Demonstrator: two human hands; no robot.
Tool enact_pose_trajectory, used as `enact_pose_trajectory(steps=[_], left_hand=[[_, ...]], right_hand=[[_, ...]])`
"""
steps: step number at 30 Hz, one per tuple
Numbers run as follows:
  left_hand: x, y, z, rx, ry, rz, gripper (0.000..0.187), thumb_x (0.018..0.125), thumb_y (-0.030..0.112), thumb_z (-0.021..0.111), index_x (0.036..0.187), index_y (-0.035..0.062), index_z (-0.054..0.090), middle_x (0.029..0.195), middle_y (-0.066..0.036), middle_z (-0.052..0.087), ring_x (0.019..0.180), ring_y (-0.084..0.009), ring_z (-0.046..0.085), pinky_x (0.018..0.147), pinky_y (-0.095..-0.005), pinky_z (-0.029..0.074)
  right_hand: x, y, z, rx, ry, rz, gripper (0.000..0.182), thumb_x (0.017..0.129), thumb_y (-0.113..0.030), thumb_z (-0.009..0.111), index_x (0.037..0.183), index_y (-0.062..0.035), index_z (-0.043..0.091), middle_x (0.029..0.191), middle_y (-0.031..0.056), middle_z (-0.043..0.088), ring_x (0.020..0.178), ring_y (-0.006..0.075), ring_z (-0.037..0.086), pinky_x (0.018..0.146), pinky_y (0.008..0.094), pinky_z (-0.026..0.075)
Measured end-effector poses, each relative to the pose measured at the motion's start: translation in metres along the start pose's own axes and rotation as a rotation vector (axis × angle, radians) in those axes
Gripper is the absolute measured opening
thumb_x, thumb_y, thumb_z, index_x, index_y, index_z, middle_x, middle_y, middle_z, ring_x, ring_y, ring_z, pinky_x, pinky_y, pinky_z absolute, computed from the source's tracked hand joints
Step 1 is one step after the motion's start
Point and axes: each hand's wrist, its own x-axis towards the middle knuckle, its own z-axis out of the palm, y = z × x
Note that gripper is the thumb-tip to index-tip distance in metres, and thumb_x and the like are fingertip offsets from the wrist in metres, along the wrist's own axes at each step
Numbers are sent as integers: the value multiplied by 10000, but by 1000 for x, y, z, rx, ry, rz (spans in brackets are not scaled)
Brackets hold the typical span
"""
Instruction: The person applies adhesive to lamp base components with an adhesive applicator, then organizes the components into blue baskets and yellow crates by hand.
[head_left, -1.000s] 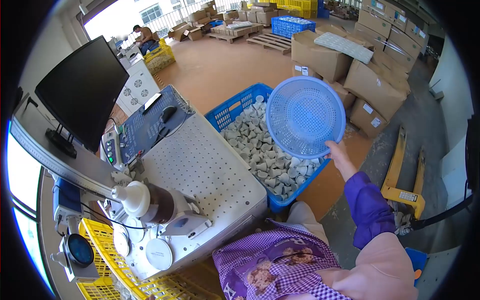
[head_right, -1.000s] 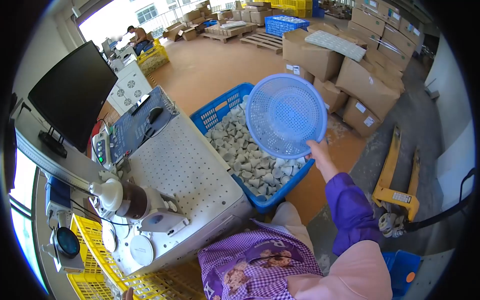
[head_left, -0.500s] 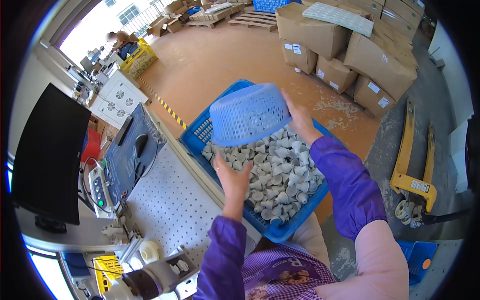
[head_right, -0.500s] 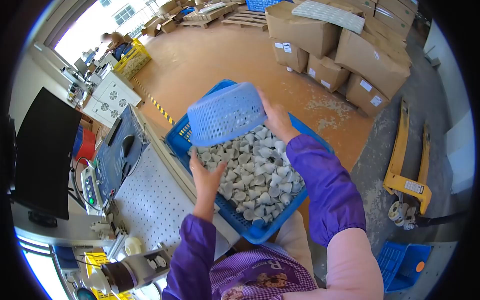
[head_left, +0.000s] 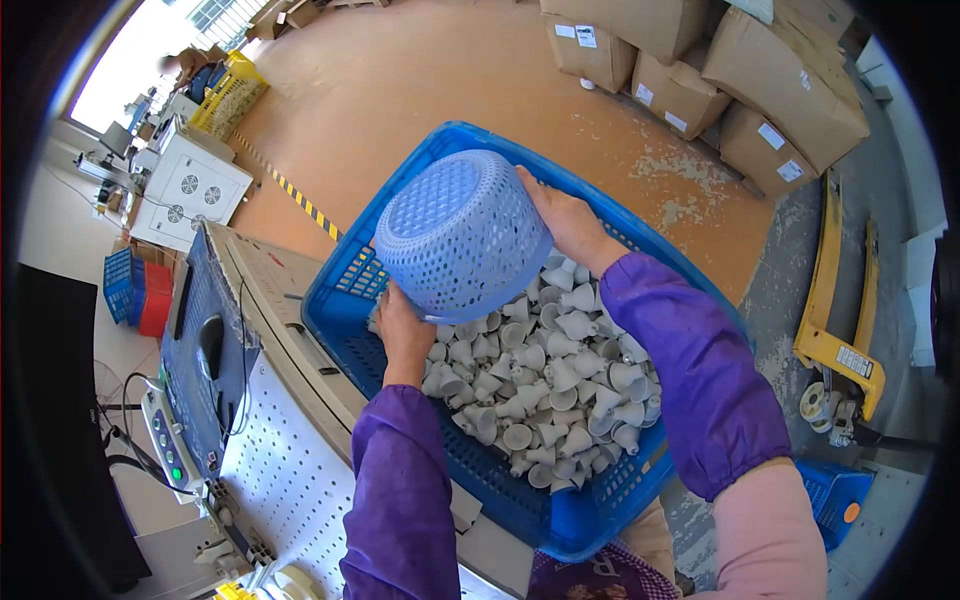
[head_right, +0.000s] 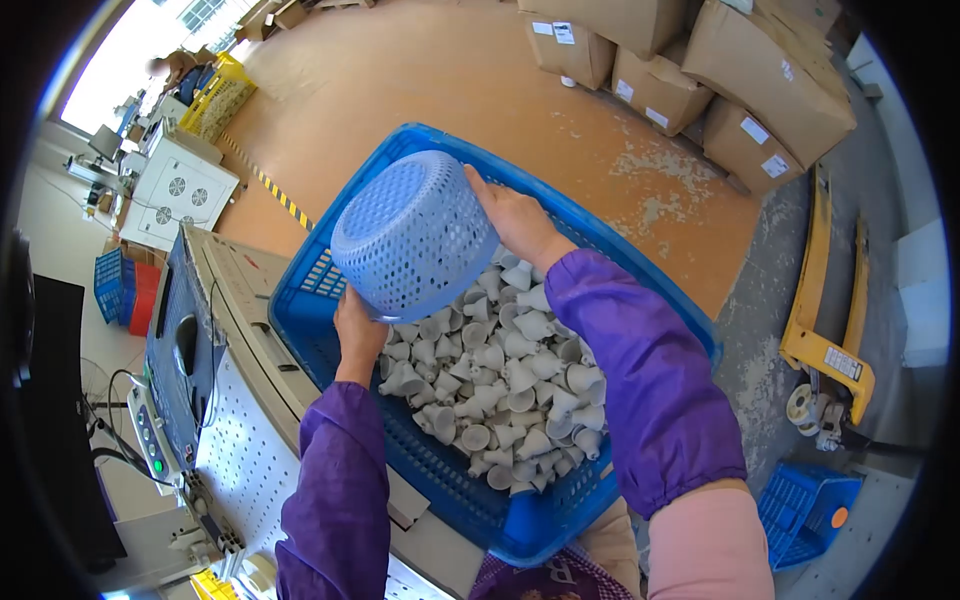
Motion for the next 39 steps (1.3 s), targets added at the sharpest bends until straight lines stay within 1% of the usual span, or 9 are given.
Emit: enact_pose_trajectory(steps=[7, 9, 14, 16, 18, 19, 28, 34, 39], left_hand=[[-2, 1, 7, 90, -390, -39, 409, 735, 353, 619, 935, -3, 629, 886, -265, 643, 906, -415, 601, 877, -457, 413], [0, 5, 2, 116, -445, -70, 425, 759, 374, 618, 917, -21, 634, 880, -274, 636, 898, -425, 599, 832, -458, 443], [-6, -47, 39, -216, -478, -289, 521, 760, 454, 615, 999, -8, 645, 939, -251, 643, 960, -394, 603, 823, -428, 466], [-20, -53, 59, -359, -374, -227, 456, 784, 374, 652, 1043, 0, 637, 929, -194, 671, 893, -289, 653, 767, -356, 486], [-26, -41, 61, -711, -224, -512, 330, 827, 239, 643, 1051, -3, 634, 916, -111, 682, 823, -143, 627, 711, -289, 475], [-33, -40, 70, -572, -187, -517, 266, 855, 181, 622, 1038, -12, 634, 864, -69, 677, 776, -74, 573, 663, -243, 442], [-21, -47, 55, -404, -277, -423, 395, 856, 357, 590, 846, -33, 646, 685, -111, 624, 689, -148, 568, 653, -336, 444], [-40, -17, 34, -230, -471, -415, 441, 860, 397, 563, 907, -37, 623, 739, -103, 638, 697, -187, 585, 677, -349, 454], [-56, 1, 43, -380, -754, -623, 457, 857, 453, 552, 891, 0, 604, 623, -43, 543, 546, -159, 506, 495, -310, 388]], right_hand=[[-1, 3, -23, 17, -394, 200, 448, 780, -77, 529, 1214, -10, 441, 818, 241, 621, 782, 394, 623, 688, 469, 493], [5, -2, -33, -65, -555, 236, 306, 768, -82, 552, 1063, -15, 502, 818, 238, 620, 790, 402, 619, 695, 477, 490], [12, -11, -23, -70, -565, 272, 386, 769, -75, 555, 1151, -29, 524, 866, 247, 626, 848, 392, 618, 721, 469, 489], [-1, 3, 1, -12, -566, 316, 418, 776, -82, 560, 1191, -44, 526, 907, 248, 631, 880, 388, 617, 745, 463, 488], [-10, 14, 28, 322, -143, 246, 452, 805, -115, 562, 1255, -112, 518, 1005, 227, 629, 936, 383, 607, 805, 446, 477], [-13, 17, 31, 389, -199, 346, 419, 830, -147, 557, 1248, -173, 534, 1063, 189, 625, 966, 383, 598, 840, 433, 468], [-3, 29, 38, 241, -575, 491, 338, 817, -102, 519, 1118, -204, 634, 1023, 174, 639, 971, 366, 602, 825, 418, 483], [-19, 21, 3, 125, -777, 500, 294, 753, -62, 573, 1029, -93, 670, 1014, 203, 641, 963, 354, 617, 808, 413, 491], [-45, 29, -23, 33, -1038, 582, 208, 712, -78, 576, 887, -61, 689, 815, 188, 656, 771, 302, 643, 666, 389, 492]])
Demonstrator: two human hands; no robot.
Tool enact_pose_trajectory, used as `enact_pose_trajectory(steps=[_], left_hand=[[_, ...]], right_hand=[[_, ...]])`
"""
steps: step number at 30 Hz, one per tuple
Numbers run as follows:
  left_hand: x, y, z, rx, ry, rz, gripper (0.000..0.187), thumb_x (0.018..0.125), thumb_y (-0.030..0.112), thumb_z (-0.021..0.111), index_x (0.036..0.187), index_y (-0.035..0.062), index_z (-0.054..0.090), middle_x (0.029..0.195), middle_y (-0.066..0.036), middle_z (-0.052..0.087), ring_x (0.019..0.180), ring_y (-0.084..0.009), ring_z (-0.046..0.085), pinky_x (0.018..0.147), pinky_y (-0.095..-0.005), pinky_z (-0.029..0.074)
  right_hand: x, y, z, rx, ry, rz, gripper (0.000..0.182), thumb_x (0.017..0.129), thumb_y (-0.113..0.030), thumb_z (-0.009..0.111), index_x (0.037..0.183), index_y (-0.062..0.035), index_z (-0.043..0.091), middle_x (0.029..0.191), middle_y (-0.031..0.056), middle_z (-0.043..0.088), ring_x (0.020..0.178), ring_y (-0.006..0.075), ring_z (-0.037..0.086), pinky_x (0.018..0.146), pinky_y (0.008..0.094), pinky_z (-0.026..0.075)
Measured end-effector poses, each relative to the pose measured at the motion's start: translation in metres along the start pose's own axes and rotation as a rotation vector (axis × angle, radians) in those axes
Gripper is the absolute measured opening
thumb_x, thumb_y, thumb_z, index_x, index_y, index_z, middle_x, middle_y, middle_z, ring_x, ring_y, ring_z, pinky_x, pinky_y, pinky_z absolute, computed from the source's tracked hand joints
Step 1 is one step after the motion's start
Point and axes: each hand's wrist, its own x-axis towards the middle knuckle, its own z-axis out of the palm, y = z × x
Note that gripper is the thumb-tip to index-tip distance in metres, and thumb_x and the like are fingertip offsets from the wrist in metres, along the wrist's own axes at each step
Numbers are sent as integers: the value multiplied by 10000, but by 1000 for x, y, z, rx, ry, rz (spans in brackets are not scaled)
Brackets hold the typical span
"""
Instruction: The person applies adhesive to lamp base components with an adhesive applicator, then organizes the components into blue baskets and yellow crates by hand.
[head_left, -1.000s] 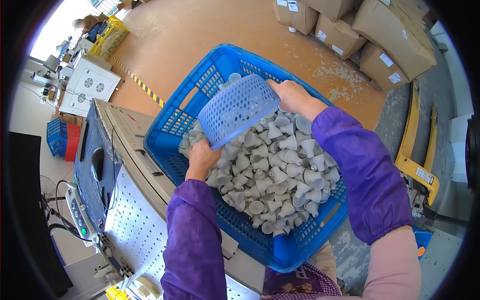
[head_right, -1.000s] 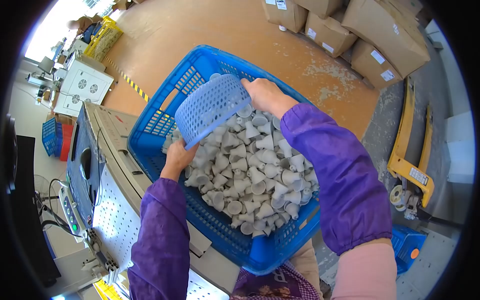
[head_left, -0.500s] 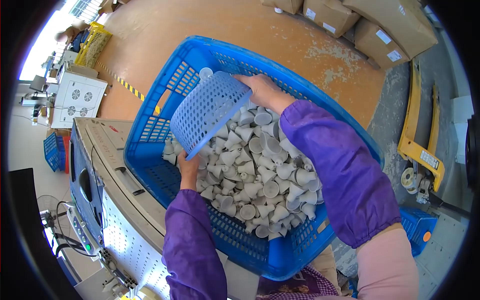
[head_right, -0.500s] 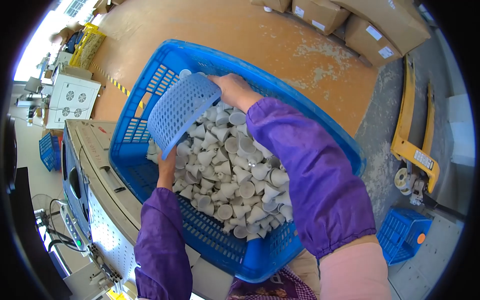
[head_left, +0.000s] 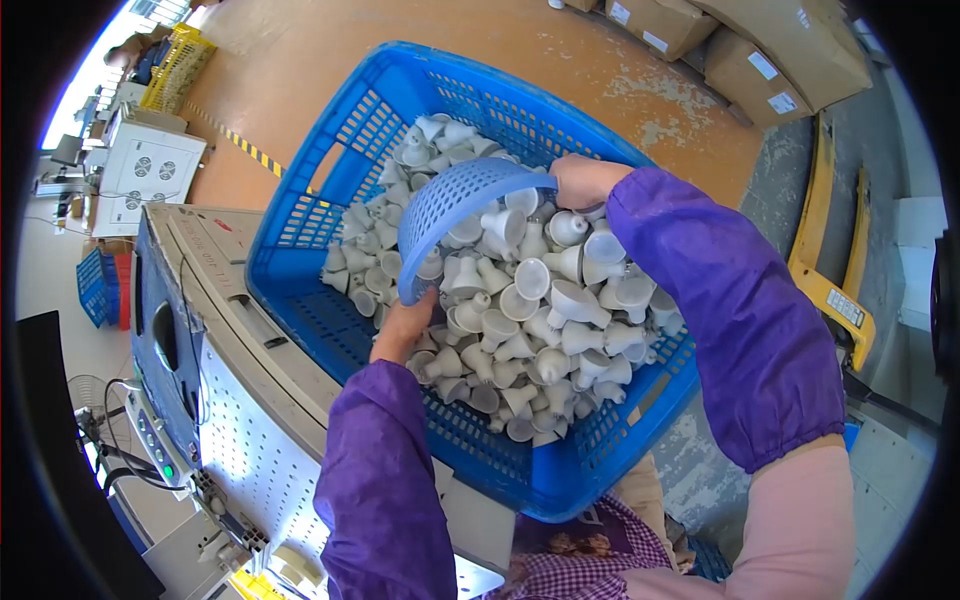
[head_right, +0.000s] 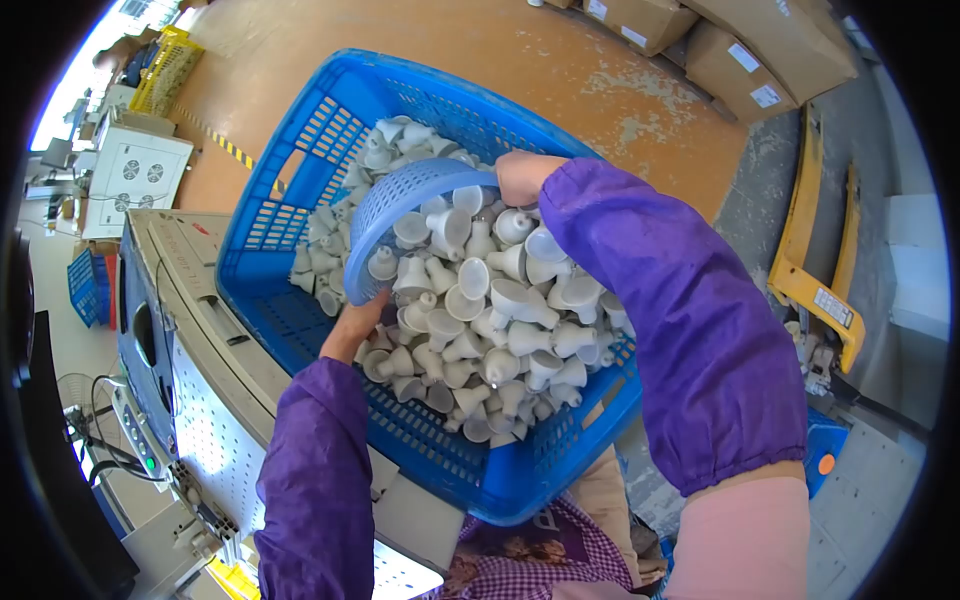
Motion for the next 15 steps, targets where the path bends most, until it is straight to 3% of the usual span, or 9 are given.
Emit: enact_pose_trajectory(steps=[1, 2, 3, 5, 6, 7, 9, 13, 15], left_hand=[[-4, -1, 3, 100, -50, -90, 458, 859, 467, 542, 879, 13, 602, 617, -32, 526, 518, -154, 484, 463, -306, 364], [-3, 1, -3, 115, -145, -141, 514, 863, 483, 518, 1019, -2, 585, 795, -91, 603, 626, -209, 572, 514, -344, 452], [-6, 0, -3, 122, -155, -142, 514, 863, 483, 518, 1019, -2, 585, 795, -91, 603, 626, -209, 572, 514, -344, 452], [-12, -4, 5, 71, -68, -164, 555, 866, 474, 501, 1180, 17, 527, 1033, -155, 602, 835, -284, 614, 622, -405, 527], [-28, 17, -2, 98, -132, -270, 569, 868, 457, 493, 1271, 55, 475, 1221, -164, 528, 1018, -350, 570, 741, -494, 527], [-33, 17, -3, 94, -118, -245, 551, 861, 454, 492, 1250, 64, 489, 1176, -150, 552, 986, -345, 572, 711, -509, 523], [-34, 23, -14, 102, -239, -375, 670, 827, 519, 540, 1356, 139, 381, 1345, -147, 441, 1134, -391, 490, 818, -590, 447], [-52, 25, -17, 193, -179, -399, 627, 822, 502, 534, 1318, 130, 436, 1267, -155, 498, 1055, -368, 535, 752, -558, 485], [-49, 14, -9, 233, -196, -484, 604, 820, 502, 523, 1286, 122, 471, 1203, -160, 528, 991, -352, 562, 697, -525, 507]], right_hand=[[-11, 3, 6, -16, -65, -33, 209, 705, -84, 583, 882, -39, 684, 807, 190, 654, 756, 295, 641, 657, 387, 489], [-18, 7, 7, -20, -106, -45, 207, 703, -95, 585, 867, -1, 672, 807, 187, 657, 736, 276, 637, 639, 379, 484], [-24, 9, 10, -13, -109, -36, 207, 703, -95, 585, 867, -1, 672, 807, 187, 657, 736, 276, 637, 639, 379, 484], [-35, 16, 18, 42, -210, -3, 211, 703, -99, 585, 866, 7, 667, 802, 174, 658, 743, 263, 638, 635, 372, 481], [-45, 8, 12, 48, -233, -13, 218, 703, -96, 586, 880, 3, 665, 813, 156, 658, 738, 245, 633, 635, 364, 482], [-55, 1, 4, 56, -251, -23, 226, 704, -94, 587, 895, -1, 664, 825, 138, 659, 732, 227, 629, 635, 356, 482], [-19, 25, 36, 212, -344, -73, 215, 717, -95, 625, 914, -30, 677, 861, 100, 667, 725, 176, 616, 606, 339, 484], [9, 32, 75, 287, -446, -171, 277, 696, -206, 654, 920, -50, 702, 870, 105, 685, 765, 195, 629, 657, 380, 478], [-15, 22, 57, 275, -599, 36, 294, 680, -256, 709, 900, -61, 713, 829, 70, 688, 734, 171, 622, 640, 373, 471]])
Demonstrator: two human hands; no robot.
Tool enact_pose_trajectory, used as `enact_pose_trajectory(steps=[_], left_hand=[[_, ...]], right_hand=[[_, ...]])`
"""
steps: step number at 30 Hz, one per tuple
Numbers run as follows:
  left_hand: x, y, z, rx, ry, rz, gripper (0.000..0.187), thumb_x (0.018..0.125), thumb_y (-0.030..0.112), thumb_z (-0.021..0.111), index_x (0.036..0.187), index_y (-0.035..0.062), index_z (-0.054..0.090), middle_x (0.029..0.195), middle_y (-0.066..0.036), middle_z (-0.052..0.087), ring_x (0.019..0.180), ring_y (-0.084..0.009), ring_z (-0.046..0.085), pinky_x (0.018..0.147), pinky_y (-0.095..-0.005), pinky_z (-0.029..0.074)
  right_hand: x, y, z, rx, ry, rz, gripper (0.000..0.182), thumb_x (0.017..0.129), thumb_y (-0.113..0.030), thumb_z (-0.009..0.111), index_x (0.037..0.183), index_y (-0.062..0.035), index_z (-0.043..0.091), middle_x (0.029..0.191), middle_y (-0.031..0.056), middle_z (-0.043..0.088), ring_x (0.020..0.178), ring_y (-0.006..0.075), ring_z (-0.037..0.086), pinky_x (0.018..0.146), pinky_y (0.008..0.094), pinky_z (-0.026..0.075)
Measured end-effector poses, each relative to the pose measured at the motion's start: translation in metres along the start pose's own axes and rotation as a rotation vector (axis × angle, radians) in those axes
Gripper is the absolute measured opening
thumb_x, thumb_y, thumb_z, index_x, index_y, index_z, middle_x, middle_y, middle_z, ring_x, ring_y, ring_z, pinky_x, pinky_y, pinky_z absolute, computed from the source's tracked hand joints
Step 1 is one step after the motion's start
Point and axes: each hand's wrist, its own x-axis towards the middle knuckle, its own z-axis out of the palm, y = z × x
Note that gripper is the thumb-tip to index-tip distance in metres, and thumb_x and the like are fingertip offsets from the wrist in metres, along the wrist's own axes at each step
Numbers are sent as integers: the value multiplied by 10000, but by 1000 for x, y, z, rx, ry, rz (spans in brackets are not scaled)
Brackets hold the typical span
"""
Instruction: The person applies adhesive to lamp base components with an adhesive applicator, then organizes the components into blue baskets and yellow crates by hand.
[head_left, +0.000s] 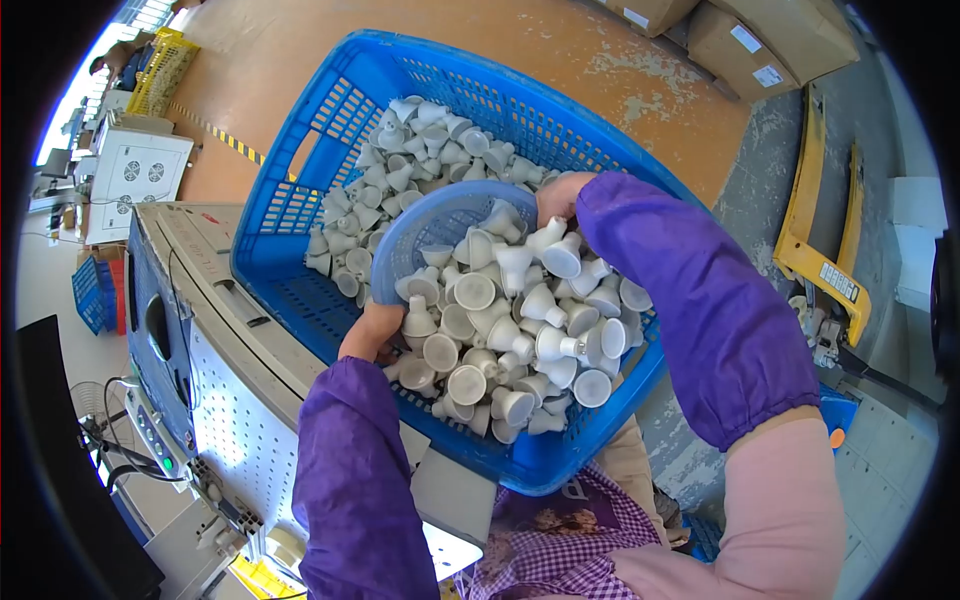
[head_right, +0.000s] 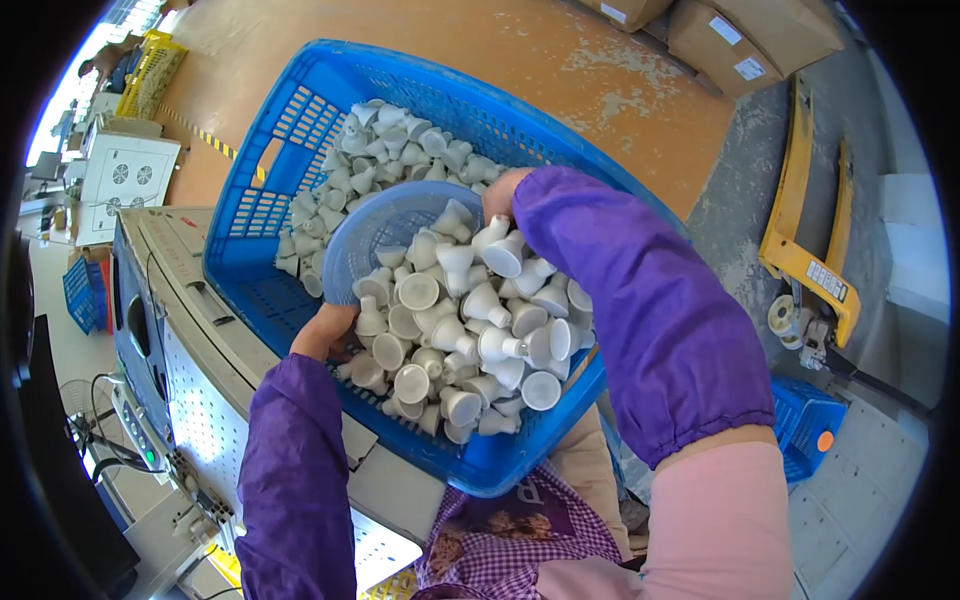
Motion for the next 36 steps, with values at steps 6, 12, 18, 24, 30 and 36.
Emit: enact_pose_trajectory(steps=[6, 12, 18, 24, 30, 36], left_hand=[[26, -6, -4, -76, -4, 4, 636, 789, 531, 554, 1242, 87, 502, 1111, -201, 546, 859, -353, 594, 619, -490, 533], [7, -2, 3, 13, 132, 87, 644, 748, 541, 592, 1160, 48, 533, 882, -175, 600, 670, -313, 590, 597, -485, 528], [55, -15, 1, 138, 141, 276, 518, 722, 429, 669, 1054, 36, 607, 753, -153, 639, 590, -278, 609, 520, -391, 516], [11, -1, 2, 100, 261, 262, 329, 736, 248, 633, 926, -20, 641, 722, -153, 650, 547, -280, 644, 503, -363, 518], [15, 4, 7, -25, 180, 220, 326, 749, 218, 644, 937, -49, 629, 765, -174, 666, 579, -290, 669, 485, -378, 536], [44, 1, 0, 38, -55, 116, 348, 763, 250, 669, 992, -8, 620, 793, -163, 673, 605, -283, 676, 515, -380, 554]], right_hand=[[8, -4, 11, -87, 266, -119, 333, 702, -212, 715, 985, -42, 676, 860, 106, 679, 765, 195, 630, 663, 348, 494], [-35, -13, 22, -162, 580, -155, 342, 766, -234, 615, 1042, -36, 654, 974, 207, 652, 967, 332, 611, 790, 420, 477], [-109, 32, 51, -47, 830, -150, 644, 877, -449, 536, 1342, -27, 395, 1355, 209, 427, 1296, 355, 346, 987, 428, 386], [-131, 12, 46, 492, 438, 273, 722, 916, -606, 316, 1417, -89, 264, 1438, 183, 303, 1287, 376, 351, 961, 536, 386], [-81, 19, 49, 828, 149, 95, 662, 904, -632, 313, 1367, -159, 350, 1353, 96, 422, 1170, 257, 473, 900, 459, 448], [-62, 7, 92, 1098, 360, 100, 673, 894, -555, 459, 1379, -108, 323, 1344, 127, 418, 1180, 257, 446, 887, 430, 422]])
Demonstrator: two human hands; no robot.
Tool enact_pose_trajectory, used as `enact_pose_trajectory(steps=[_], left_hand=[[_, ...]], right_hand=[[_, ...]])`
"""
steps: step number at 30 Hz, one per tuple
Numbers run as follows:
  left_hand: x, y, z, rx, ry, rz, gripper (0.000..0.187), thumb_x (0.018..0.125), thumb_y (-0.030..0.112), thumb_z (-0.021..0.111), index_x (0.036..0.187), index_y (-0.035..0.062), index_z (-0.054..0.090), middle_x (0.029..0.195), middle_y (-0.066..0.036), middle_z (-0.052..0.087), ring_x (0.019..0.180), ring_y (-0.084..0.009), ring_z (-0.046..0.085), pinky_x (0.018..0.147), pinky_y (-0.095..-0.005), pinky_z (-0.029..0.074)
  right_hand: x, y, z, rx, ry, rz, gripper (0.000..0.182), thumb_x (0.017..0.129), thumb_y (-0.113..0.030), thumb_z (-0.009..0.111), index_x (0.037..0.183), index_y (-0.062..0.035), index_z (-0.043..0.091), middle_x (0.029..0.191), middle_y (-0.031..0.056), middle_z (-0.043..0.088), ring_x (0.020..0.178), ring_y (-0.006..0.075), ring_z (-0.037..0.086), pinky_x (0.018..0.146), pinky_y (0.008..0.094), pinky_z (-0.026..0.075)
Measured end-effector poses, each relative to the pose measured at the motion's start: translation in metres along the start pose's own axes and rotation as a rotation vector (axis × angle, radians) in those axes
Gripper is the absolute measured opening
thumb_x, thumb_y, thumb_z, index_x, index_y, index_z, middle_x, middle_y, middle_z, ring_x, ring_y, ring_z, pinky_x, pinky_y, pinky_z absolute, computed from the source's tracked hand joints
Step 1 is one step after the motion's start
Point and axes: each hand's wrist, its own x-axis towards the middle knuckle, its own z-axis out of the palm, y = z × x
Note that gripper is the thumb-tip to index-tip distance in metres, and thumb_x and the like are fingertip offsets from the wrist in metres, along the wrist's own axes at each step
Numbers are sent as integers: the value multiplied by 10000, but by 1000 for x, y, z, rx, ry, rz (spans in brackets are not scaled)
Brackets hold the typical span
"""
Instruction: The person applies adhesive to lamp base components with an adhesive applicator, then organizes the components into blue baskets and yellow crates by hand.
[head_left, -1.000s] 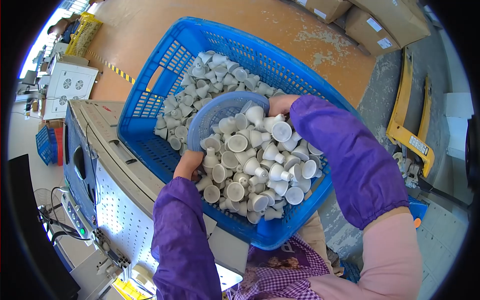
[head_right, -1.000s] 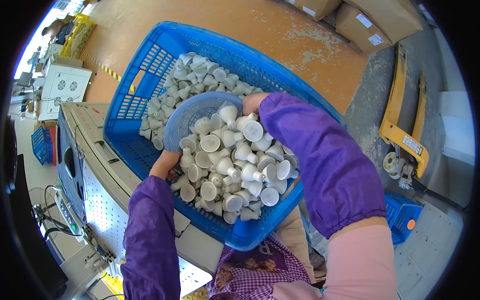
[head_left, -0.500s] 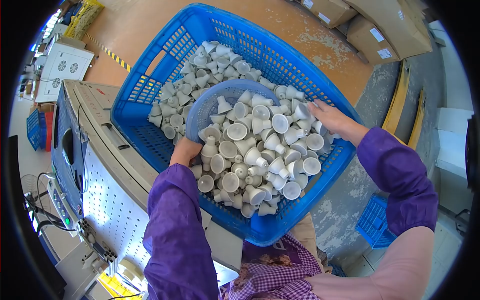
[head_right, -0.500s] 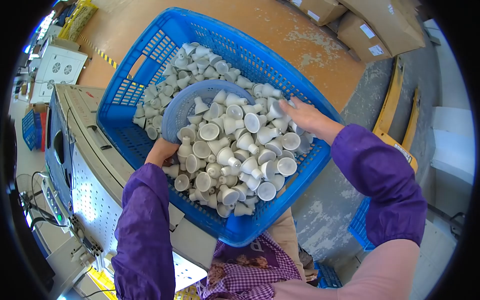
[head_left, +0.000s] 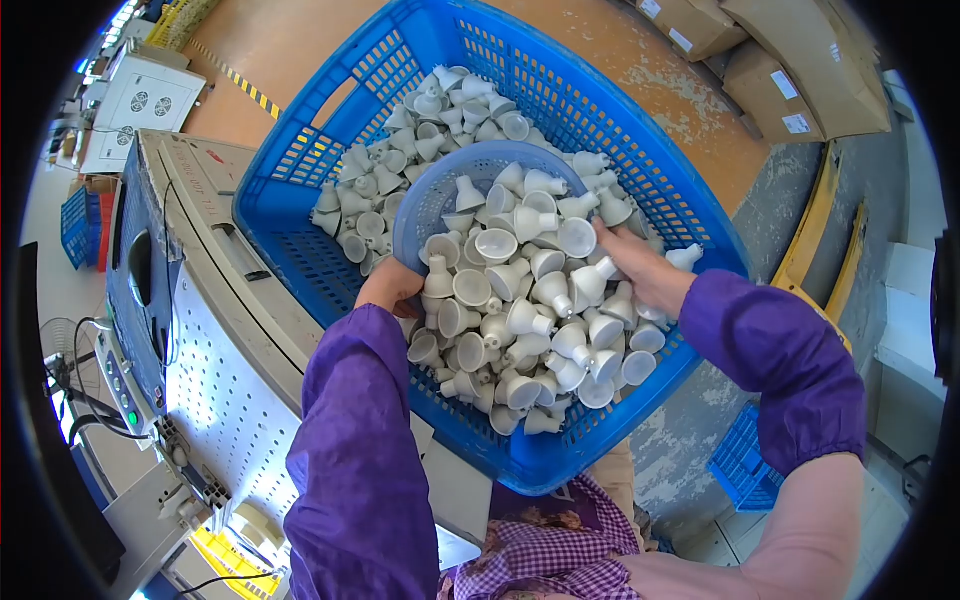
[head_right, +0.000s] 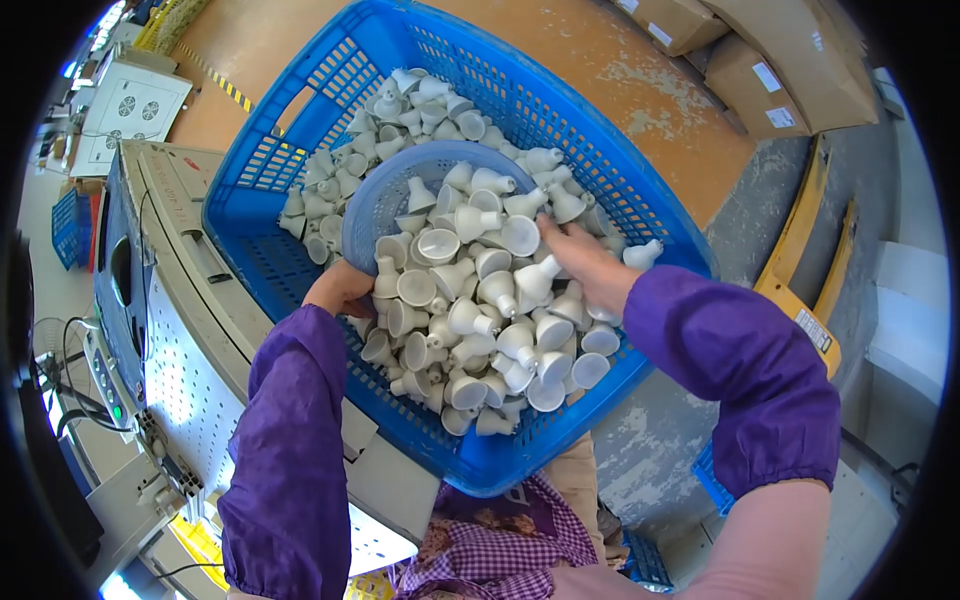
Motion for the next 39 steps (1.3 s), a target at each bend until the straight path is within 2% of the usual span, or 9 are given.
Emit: enact_pose_trajectory(steps=[8, 9, 11, 15, 18, 23, 29, 36, 39], left_hand=[[-33, 17, -1, 10, 26, 52, 380, 775, 256, 656, 1089, 50, 599, 872, -134, 677, 672, -279, 686, 600, -404, 537], [-32, 20, -1, 16, 13, 26, 391, 767, 255, 670, 1106, 74, 596, 886, -123, 677, 678, -276, 686, 611, -412, 531], [-33, 20, -3, 14, 5, -4, 406, 759, 254, 683, 1123, 97, 594, 901, -111, 676, 684, -273, 686, 622, -420, 526], [-39, 23, -5, 108, -14, 124, 418, 777, 304, 661, 1123, 82, 583, 877, -101, 682, 665, -231, 684, 577, -385, 514], [-39, 18, -5, 40, -47, 189, 448, 768, 325, 661, 1109, 44, 582, 872, -97, 683, 645, -220, 678, 535, -365, 499], [12, 12, -8, 220, -41, 41, 473, 728, 303, 695, 1097, 24, 595, 858, -87, 669, 594, -209, 641, 481, -343, 473], [4, 16, -7, 139, -34, 59, 389, 741, 332, 684, 1020, 69, 613, 807, -47, 640, 560, -137, 561, 465, -301, 443], [0, 14, -9, 75, -81, 66, 430, 752, 323, 707, 1092, 76, 617, 916, -94, 671, 705, -194, 654, 568, -324, 531], [37, -3, -5, 50, -24, 75, 293, 781, 296, 642, 960, 64, 632, 722, -67, 638, 513, -178, 588, 403, -311, 411]], right_hand=[[-44, -36, 58, -67, -91, -359, 837, 830, -407, 638, 1431, -24, 200, 1422, 222, 292, 1296, 341, 334, 1054, 446, 285], [-51, -25, 58, -459, 128, -837, 697, 790, -314, 675, 1368, -64, 375, 1398, 224, 324, 1294, 342, 340, 1041, 464, 305], [-93, -14, 71, -1027, 124, -1231, 468, 754, -201, 661, 1202, -104, 563, 1374, 211, 360, 1301, 332, 333, 1034, 481, 310], [-99, 47, 97, -1402, -783, -1711, 219, 736, -189, 541, 906, -122, 662, 1341, 119, 439, 1314, 330, 312, 1070, 476, 254], [-63, 95, 106, -1827, -511, -1992, 210, 743, -237, 497, 831, -133, 657, 1314, 96, 475, 1320, 324, 306, 1077, 466, 244], [-13, 129, 114, -1838, -366, -2145, 216, 754, -271, 496, 881, -161, 633, 1299, 111, 485, 1314, 312, 315, 1063, 461, 251], [16, 51, 101, -1860, -125, -2249, 189, 758, -285, 537, 915, -208, 609, 1277, 92, 496, 1286, 296, 348, 1042, 436, 273], [25, -6, 96, -1568, -207, -2112, 154, 768, -190, 569, 911, -191, 627, 1407, 22, 360, 1302, 265, 335, 1019, 375, 314], [15, -24, 100, -1617, 19, -1920, 326, 778, -192, 553, 1095, -260, 594, 1450, 4, 309, 1351, 250, 262, 1060, 391, 279]])
